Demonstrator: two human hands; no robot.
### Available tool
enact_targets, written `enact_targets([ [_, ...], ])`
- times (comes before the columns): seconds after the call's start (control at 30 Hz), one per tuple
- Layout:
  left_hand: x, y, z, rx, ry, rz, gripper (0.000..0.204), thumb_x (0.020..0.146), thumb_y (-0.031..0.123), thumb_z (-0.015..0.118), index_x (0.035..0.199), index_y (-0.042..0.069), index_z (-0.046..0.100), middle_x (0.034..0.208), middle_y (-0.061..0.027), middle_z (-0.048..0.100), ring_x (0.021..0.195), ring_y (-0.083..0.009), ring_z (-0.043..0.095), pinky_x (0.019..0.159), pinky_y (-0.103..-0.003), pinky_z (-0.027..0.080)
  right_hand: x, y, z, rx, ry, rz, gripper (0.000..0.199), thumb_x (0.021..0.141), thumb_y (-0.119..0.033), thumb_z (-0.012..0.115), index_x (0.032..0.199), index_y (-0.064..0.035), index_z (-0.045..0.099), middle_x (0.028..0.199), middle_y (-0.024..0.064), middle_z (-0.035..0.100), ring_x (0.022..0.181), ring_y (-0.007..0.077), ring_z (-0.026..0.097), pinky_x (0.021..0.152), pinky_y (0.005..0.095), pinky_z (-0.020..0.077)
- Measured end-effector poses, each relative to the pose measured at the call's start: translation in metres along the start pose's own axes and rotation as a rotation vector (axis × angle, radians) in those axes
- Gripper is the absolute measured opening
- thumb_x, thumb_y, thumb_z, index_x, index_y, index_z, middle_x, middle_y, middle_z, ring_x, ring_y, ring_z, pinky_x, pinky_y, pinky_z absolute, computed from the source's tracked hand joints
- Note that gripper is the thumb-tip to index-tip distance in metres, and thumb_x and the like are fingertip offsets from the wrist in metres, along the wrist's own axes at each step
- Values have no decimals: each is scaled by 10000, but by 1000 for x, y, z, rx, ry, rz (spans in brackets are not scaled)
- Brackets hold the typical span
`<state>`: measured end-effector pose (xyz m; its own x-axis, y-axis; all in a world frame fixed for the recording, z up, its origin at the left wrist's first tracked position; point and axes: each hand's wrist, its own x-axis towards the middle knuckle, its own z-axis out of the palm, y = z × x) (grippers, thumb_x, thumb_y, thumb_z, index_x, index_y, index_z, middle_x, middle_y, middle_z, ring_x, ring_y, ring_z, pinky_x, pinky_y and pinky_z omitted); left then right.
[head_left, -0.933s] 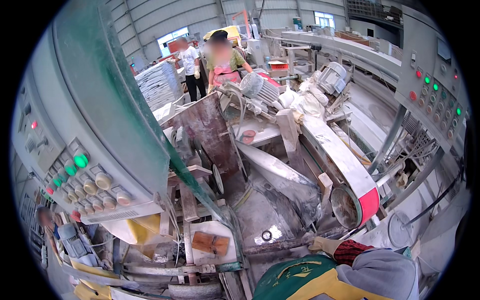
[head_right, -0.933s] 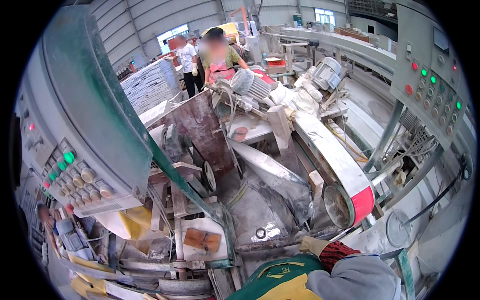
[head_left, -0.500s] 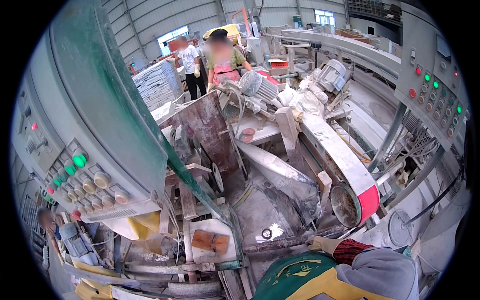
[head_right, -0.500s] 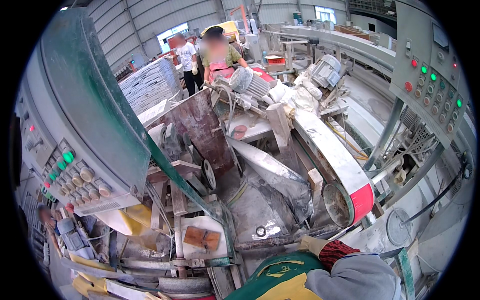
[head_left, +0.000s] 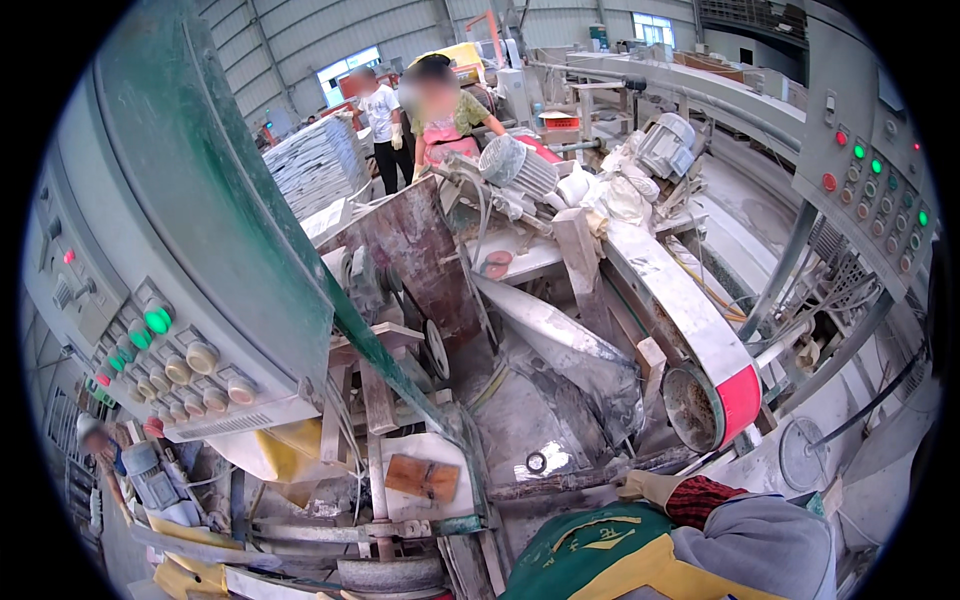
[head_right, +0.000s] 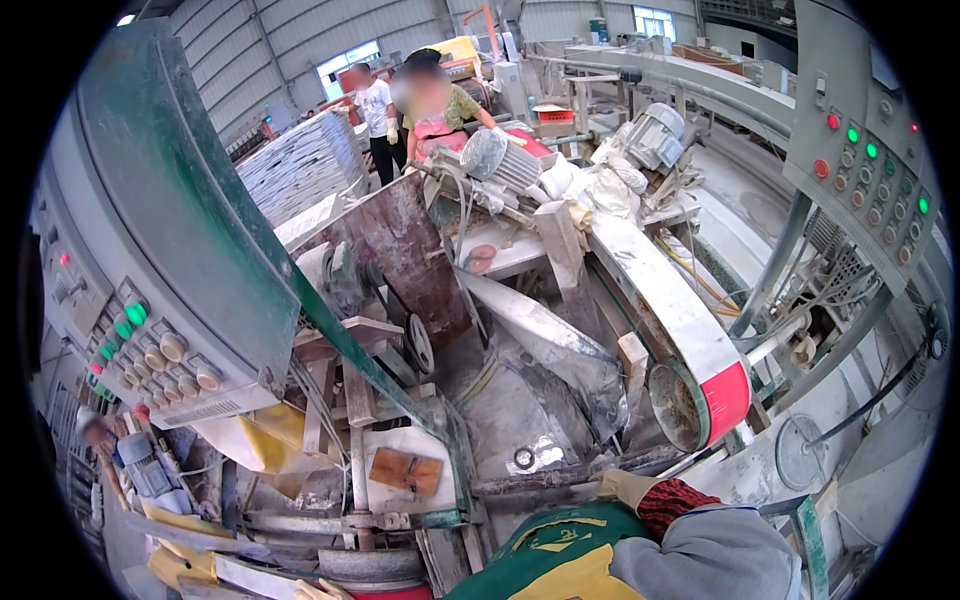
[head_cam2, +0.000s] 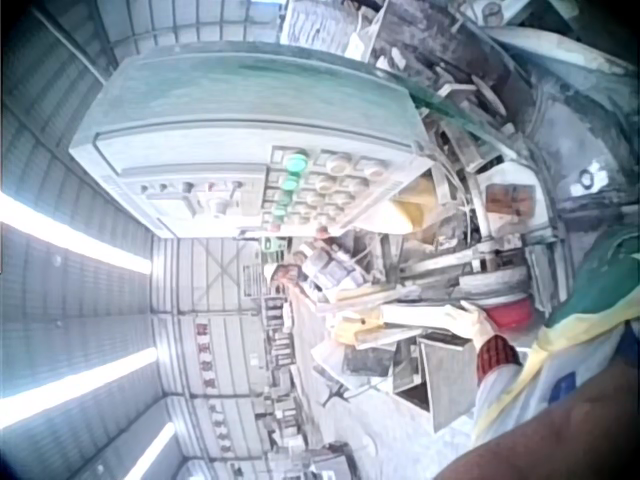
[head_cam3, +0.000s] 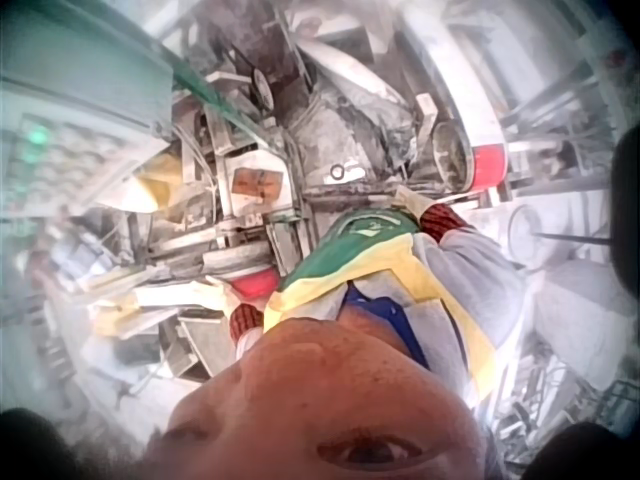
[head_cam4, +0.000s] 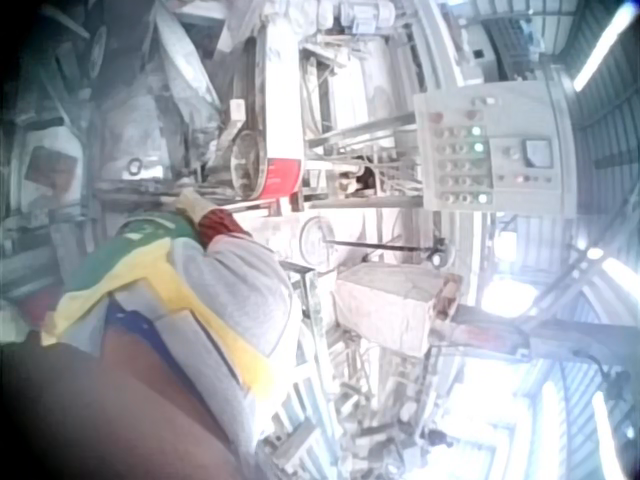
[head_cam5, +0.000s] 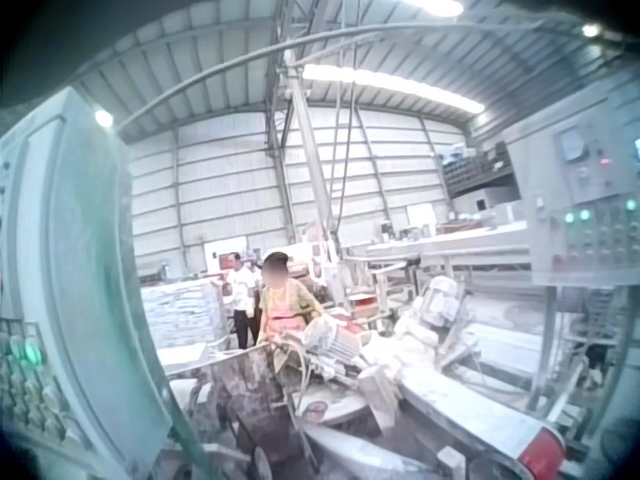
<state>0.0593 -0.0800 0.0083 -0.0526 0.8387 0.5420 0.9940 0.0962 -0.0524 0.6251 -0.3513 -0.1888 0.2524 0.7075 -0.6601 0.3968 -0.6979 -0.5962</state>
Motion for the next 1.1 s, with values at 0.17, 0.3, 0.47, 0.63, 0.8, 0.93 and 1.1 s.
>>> enact_targets([
  [0.17, -1, 2, -5, 54, -2, 18, 547, 925, 372, 503, 1299, -27, 502, 1310, -272, 505, 1232, -432, 447, 1054, -514, 342, 1, 0, 1, -23, -23, 15, 616, 769, -360, 581, 1338, -129, 527, 1064, 158, 679, 922, 261, 663, 845, 348, 511],
  [0.3, -5, 0, 2, 38, -30, -8, 548, 918, 377, 513, 1298, -18, 505, 1302, -275, 508, 1211, -433, 464, 1032, -513, 364, 2, 4, 5, -14, -25, 38, 622, 770, -368, 584, 1343, -134, 523, 1081, 154, 674, 938, 262, 659, 855, 348, 508],
  [0.47, -7, 8, -8, 28, -28, -29, 528, 906, 373, 532, 1278, -2, 526, 1277, -277, 523, 1183, -431, 486, 1007, -517, 384, 2, 3, 7, 3, -32, 61, 628, 770, -377, 588, 1348, -141, 519, 1102, 149, 669, 957, 263, 656, 867, 347, 503],
  [0.63, -5, 19, -16, 19, 19, -5, 496, 899, 365, 546, 1233, -1, 563, 1227, -269, 557, 1137, -433, 515, 977, -516, 408, 12, 14, 10, -143, -17, 67, 635, 769, -389, 595, 1351, -149, 517, 1125, 144, 662, 968, 265, 652, 875, 347, 499],
  [0.8, -14, 10, -6, 20, 112, 11, 447, 885, 332, 573, 1174, -8, 602, 1180, -271, 578, 1091, -429, 545, 942, -511, 438, -4, -16, -2, -45, -42, 35, 632, 764, -385, 604, 1344, -148, 526, 1117, 141, 665, 947, 255, 654, 855, 346, 503],
  [0.93, -10, 27, -22, 10, 118, 32, 423, 877, 306, 584, 1147, -18, 611, 1146, -269, 591, 1066, -424, 557, 925, -505, 451, 6, 0, 4, -52, -48, 80, 627, 763, -389, 603, 1338, -151, 533, 1115, 140, 665, 955, 253, 650, 850, 348, 503],
  [1.1, -8, 36, -31, -3, 130, 38, 390, 868, 274, 593, 1107, -32, 616, 1095, -266, 602, 1019, -427, 568, 889, -493, 470, 11, 10, 9, -120, -38, -4, 619, 762, -403, 591, 1330, -162, 543, 1112, 141, 662, 971, 259, 642, 842, 357, 501],
])
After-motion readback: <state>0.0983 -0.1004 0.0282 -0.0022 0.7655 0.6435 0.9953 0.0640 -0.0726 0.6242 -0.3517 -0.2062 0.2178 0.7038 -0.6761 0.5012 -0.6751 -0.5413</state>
